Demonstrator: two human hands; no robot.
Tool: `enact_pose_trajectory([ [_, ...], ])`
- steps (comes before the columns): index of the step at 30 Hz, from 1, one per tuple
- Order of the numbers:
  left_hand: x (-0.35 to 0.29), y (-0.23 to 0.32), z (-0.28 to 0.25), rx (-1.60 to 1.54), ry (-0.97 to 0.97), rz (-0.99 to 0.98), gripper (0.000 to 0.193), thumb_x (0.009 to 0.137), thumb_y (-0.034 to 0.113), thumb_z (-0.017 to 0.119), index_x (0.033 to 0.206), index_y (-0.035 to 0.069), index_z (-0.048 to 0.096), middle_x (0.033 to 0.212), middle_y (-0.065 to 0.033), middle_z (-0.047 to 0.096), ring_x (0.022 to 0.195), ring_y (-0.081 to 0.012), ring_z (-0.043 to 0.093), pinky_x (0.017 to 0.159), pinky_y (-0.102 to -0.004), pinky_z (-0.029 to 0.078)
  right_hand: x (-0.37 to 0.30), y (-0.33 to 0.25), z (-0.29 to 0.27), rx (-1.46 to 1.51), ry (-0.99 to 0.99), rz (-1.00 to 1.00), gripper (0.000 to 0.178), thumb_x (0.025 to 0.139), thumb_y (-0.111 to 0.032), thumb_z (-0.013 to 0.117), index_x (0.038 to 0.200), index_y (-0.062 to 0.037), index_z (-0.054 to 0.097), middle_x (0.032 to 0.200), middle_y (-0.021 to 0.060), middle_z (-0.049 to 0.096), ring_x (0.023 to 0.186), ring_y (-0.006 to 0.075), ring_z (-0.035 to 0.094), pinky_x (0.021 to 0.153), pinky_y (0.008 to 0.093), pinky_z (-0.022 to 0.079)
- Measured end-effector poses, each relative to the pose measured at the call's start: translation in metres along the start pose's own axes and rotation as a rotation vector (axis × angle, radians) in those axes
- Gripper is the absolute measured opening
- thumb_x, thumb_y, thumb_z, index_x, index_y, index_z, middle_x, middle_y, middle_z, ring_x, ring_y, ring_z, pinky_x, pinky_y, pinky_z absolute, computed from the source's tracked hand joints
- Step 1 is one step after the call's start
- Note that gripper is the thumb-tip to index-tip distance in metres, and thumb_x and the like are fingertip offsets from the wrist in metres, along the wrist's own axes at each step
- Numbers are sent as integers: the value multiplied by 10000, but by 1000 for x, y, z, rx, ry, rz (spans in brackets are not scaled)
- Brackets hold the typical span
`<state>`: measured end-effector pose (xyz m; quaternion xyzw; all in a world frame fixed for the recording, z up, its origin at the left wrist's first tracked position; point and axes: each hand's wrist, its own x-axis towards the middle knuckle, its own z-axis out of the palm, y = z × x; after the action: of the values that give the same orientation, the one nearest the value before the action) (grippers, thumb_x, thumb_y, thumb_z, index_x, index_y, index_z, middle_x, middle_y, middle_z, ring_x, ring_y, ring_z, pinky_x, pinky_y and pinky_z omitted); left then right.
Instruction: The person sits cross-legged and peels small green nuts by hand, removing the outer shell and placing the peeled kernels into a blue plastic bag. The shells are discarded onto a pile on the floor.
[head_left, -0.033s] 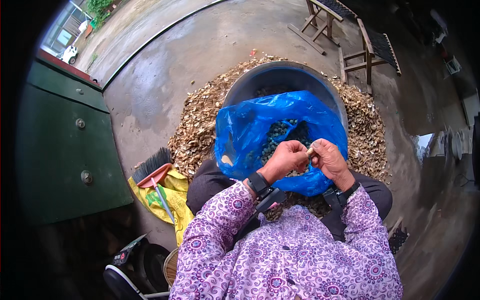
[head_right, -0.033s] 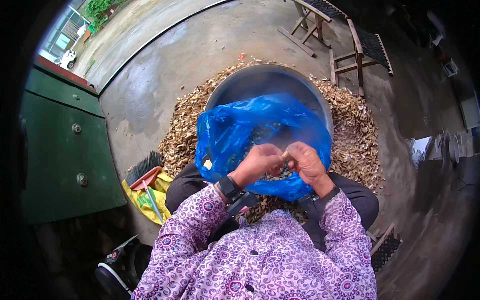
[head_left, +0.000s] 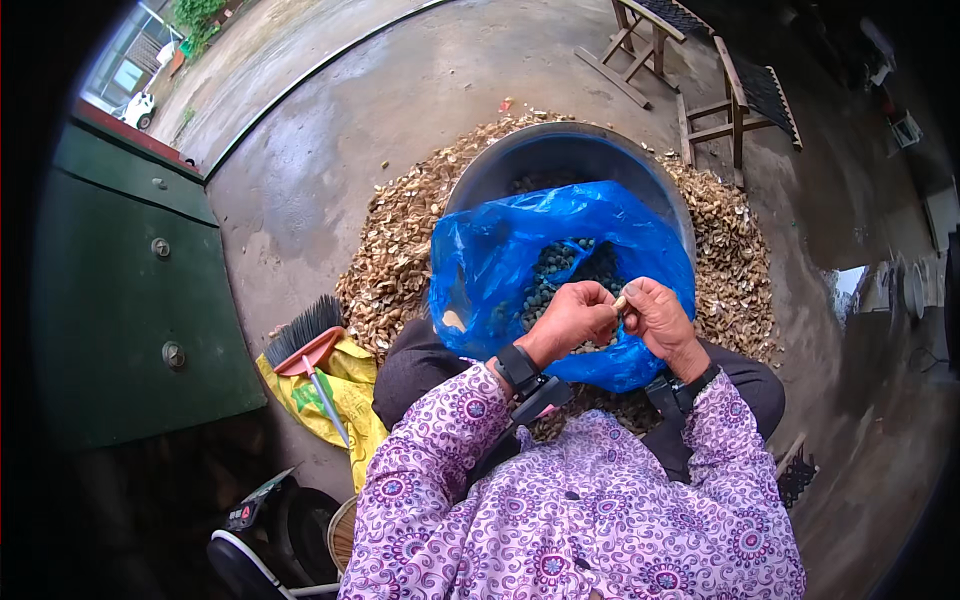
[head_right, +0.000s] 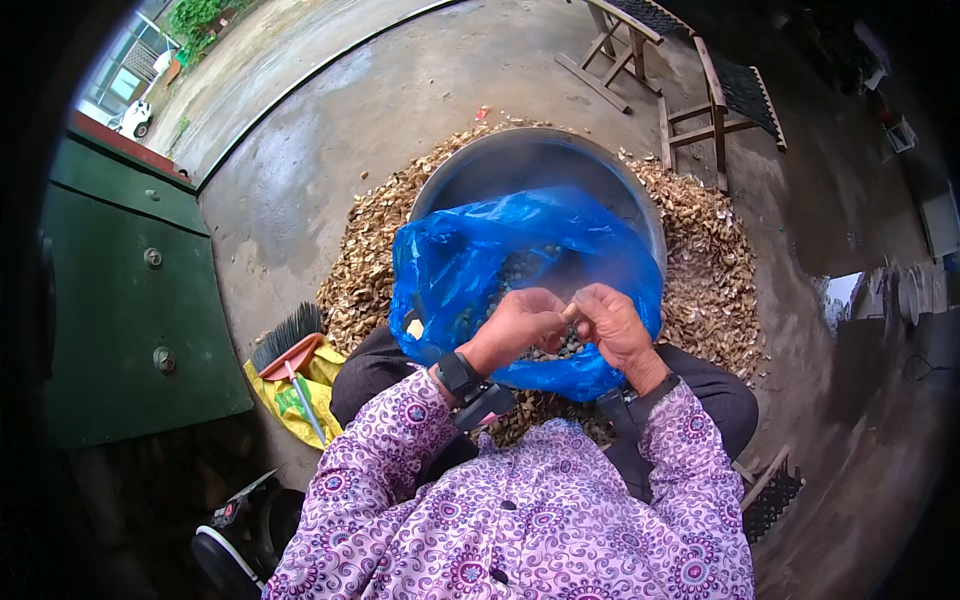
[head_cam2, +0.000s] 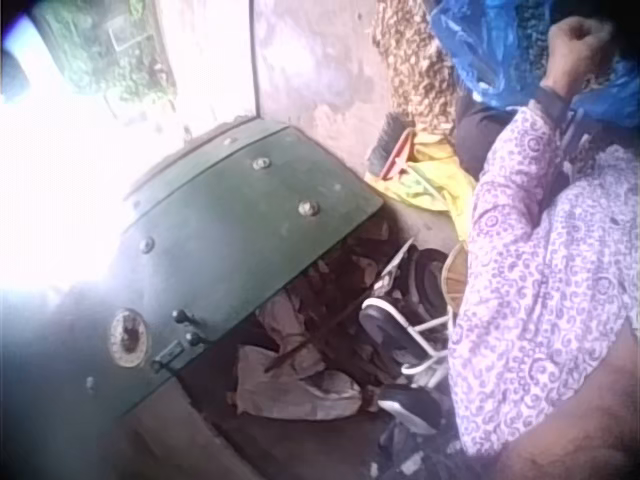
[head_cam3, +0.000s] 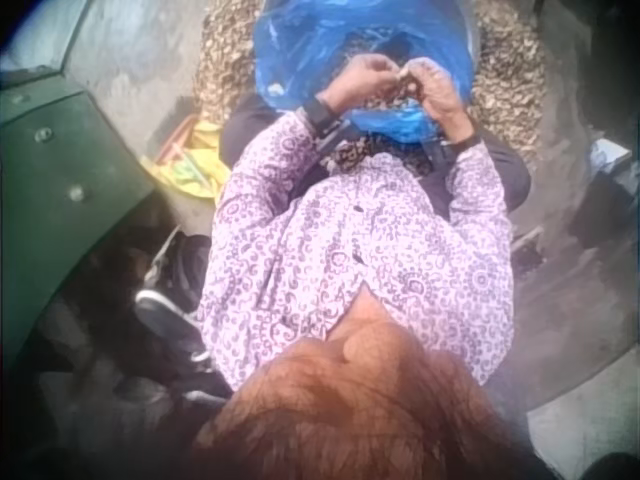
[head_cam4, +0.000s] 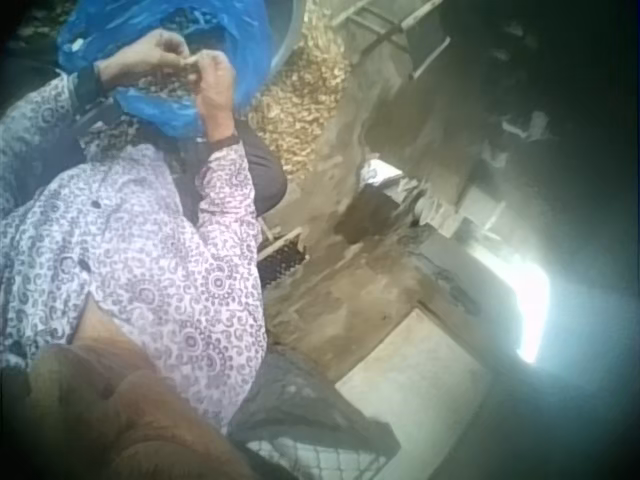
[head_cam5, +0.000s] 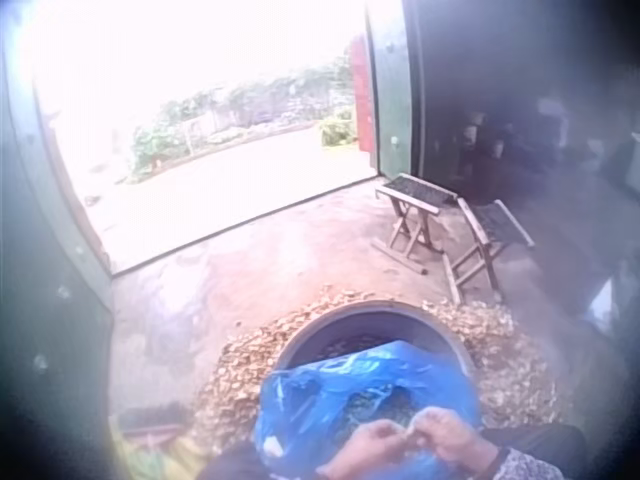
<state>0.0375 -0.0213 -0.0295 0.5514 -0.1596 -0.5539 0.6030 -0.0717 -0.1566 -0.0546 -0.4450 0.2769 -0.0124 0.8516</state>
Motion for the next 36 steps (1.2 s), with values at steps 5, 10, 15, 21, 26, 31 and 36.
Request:
enact_pose_trajectory([
  [5, 0, 4, 2, -22, -66, -86, 229, 777, 203, 595, 805, -20, 551, 640, -58, 553, 545, -125, 549, 508, -249, 461, -3, -2, 5, -197, -1, -107, 153, 819, -207, 589, 777, -69, 538, 633, -22, 526, 506, 48, 442, 446, 183, 350],
  [10, -1, 4, 1, 30, -77, -57, 245, 786, 224, 591, 795, -19, 556, 638, -58, 553, 535, -127, 551, 473, -243, 455, -4, -2, 9, -167, -13, -93, 158, 820, -213, 588, 776, -70, 535, 627, -27, 521, 502, 48, 436, 444, 185, 346],
  [15, -5, 7, 5, 40, -63, 17, 243, 789, 222, 578, 754, -18, 562, 625, -56, 552, 496, -121, 536, 441, -232, 441, -5, -1, 8, 55, -81, -38, 248, 840, -314, 547, 769, -77, 534, 638, -24, 515, 502, 54, 440, 446, 182, 346],
  [21, -10, 6, 6, 75, 35, 121, 229, 782, 223, 566, 732, -1, 566, 603, -49, 546, 483, -108, 522, 427, -226, 421, -7, -4, 12, 2, -93, -13, 339, 826, -414, 532, 761, -81, 532, 631, -12, 493, 504, 62, 443, 441, 186, 344],
  [26, -11, 7, 8, 78, 102, 158, 221, 783, 212, 568, 688, 13, 556, 573, -38, 526, 464, -98, 497, 421, -221, 413, -9, -7, 18, -8, -73, -3, 357, 817, -433, 534, 755, -82, 531, 638, -12, 486, 497, 69, 438, 444, 187, 343],
  [31, -9, 7, 9, -13, 62, 152, 236, 804, 240, 583, 745, 15, 549, 617, -38, 535, 492, -93, 500, 434, -212, 415, -6, -4, 19, -15, -77, -51, 357, 816, -444, 531, 775, -89, 531, 638, -18, 481, 496, 61, 430, 446, 182, 343],
  [36, -4, 2, 9, -280, -68, 256, 215, 829, 208, 572, 884, 11, 506, 694, -63, 563, 540, -98, 525, 463, -211, 432, -9, -11, 24, -12, -78, -80, 341, 817, -433, 536, 805, -92, 535, 635, -28, 495, 500, 51, 441, 442, 180, 352],
])
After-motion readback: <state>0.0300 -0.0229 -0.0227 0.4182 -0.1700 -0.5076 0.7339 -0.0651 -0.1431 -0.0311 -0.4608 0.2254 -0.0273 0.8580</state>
